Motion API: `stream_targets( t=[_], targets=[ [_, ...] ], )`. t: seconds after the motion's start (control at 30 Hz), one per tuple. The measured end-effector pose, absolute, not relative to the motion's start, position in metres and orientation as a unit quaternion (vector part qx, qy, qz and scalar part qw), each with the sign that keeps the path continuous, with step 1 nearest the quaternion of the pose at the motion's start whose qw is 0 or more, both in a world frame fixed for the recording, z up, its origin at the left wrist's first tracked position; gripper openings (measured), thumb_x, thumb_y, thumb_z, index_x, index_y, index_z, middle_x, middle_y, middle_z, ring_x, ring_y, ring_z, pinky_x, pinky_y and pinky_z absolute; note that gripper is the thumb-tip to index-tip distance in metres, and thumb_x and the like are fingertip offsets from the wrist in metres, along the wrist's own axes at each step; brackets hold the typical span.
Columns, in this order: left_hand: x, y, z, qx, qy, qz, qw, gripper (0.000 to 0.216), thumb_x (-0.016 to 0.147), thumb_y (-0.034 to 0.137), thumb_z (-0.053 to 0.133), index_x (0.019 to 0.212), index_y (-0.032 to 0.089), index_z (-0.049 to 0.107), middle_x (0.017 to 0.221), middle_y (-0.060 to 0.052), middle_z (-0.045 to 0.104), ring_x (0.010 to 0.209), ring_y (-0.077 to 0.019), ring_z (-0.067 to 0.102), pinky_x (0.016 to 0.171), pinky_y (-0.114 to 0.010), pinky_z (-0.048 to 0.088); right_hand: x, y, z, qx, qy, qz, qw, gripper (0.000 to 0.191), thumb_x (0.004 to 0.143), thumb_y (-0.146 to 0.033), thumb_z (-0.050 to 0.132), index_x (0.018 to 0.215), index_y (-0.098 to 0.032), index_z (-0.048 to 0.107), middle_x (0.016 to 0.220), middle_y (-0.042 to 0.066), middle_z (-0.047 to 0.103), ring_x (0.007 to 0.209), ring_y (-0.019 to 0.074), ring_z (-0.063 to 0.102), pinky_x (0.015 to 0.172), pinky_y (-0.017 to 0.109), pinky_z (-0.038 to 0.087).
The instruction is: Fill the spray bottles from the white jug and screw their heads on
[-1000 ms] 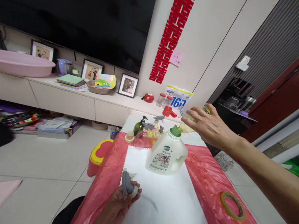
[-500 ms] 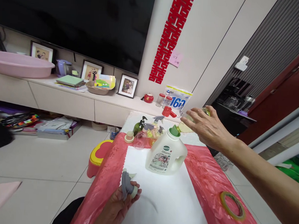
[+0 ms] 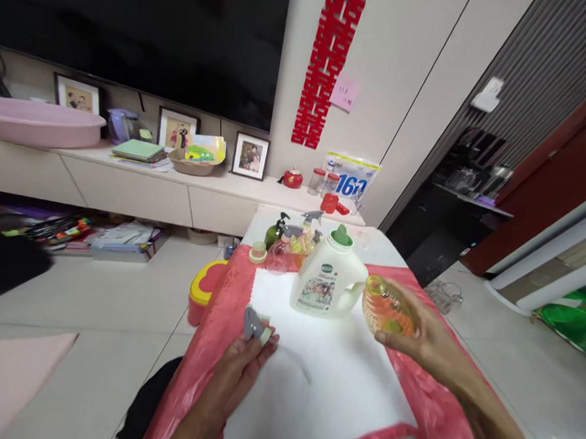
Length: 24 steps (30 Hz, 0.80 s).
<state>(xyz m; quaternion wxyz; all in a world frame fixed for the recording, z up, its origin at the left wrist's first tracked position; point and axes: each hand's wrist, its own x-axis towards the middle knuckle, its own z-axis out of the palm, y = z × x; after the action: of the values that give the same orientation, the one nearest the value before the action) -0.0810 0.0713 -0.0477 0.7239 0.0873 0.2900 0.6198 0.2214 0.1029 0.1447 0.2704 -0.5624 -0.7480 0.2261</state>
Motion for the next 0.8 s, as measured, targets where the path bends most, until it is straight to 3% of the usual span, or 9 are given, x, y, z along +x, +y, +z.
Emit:
stream_targets(
  t=[0.13, 0.3, 0.47, 0.8],
  targets=[
    [-0.081, 0.07, -0.026, 0.077, 0.305, 0.659, 0.683, 0.039, 0.062, 0.025, 0.096, 0.094, 0.016, 0.076, 0.095, -0.005, 0.078, 0.089, -0.017, 0.075, 0.088, -0.027, 0.061, 0.203, 0.069, 0.076, -0.579, -0.708, 0.307, 0.264, 0.079, 0.073, -0.044, 0.078, 0.145, -0.03, 0.049, 0.149, 0.009, 0.054, 0.135, 0.0323, 0.052, 0.115, 0.053, 0.041],
    [-0.093, 0.067, 0.015, 0.134, 0.329, 0.72, 0.596, 0.029, 0.071, 0.026, 0.09, 0.094, 0.019, 0.073, 0.095, -0.001, 0.077, 0.092, -0.0151, 0.074, 0.094, -0.029, 0.059, 0.184, 0.05, 0.022, -0.571, -0.717, 0.316, 0.246, 0.075, 0.073, -0.032, 0.075, 0.144, -0.029, 0.048, 0.147, 0.007, 0.053, 0.137, 0.0297, 0.049, 0.118, 0.054, 0.036],
    [-0.106, 0.059, 0.045, 0.185, 0.331, 0.746, 0.548, 0.036, 0.069, 0.027, 0.093, 0.098, 0.019, 0.072, 0.094, 0.001, 0.075, 0.091, -0.0136, 0.074, 0.092, -0.028, 0.06, 0.169, 0.049, 0.011, -0.556, -0.735, 0.305, 0.238, 0.074, 0.074, -0.026, 0.073, 0.143, -0.031, 0.048, 0.146, 0.008, 0.054, 0.135, 0.0319, 0.049, 0.115, 0.061, 0.037],
    [-0.104, 0.047, 0.079, 0.246, 0.356, 0.749, 0.501, 0.043, 0.064, 0.028, 0.096, 0.1, 0.018, 0.075, 0.093, 0.0, 0.074, 0.086, -0.0143, 0.073, 0.086, -0.027, 0.061, 0.142, 0.051, 0.014, -0.528, -0.737, 0.343, 0.246, 0.078, 0.07, -0.023, 0.073, 0.144, -0.027, 0.048, 0.148, 0.009, 0.054, 0.138, 0.0316, 0.048, 0.116, 0.058, 0.038]
  ],
)
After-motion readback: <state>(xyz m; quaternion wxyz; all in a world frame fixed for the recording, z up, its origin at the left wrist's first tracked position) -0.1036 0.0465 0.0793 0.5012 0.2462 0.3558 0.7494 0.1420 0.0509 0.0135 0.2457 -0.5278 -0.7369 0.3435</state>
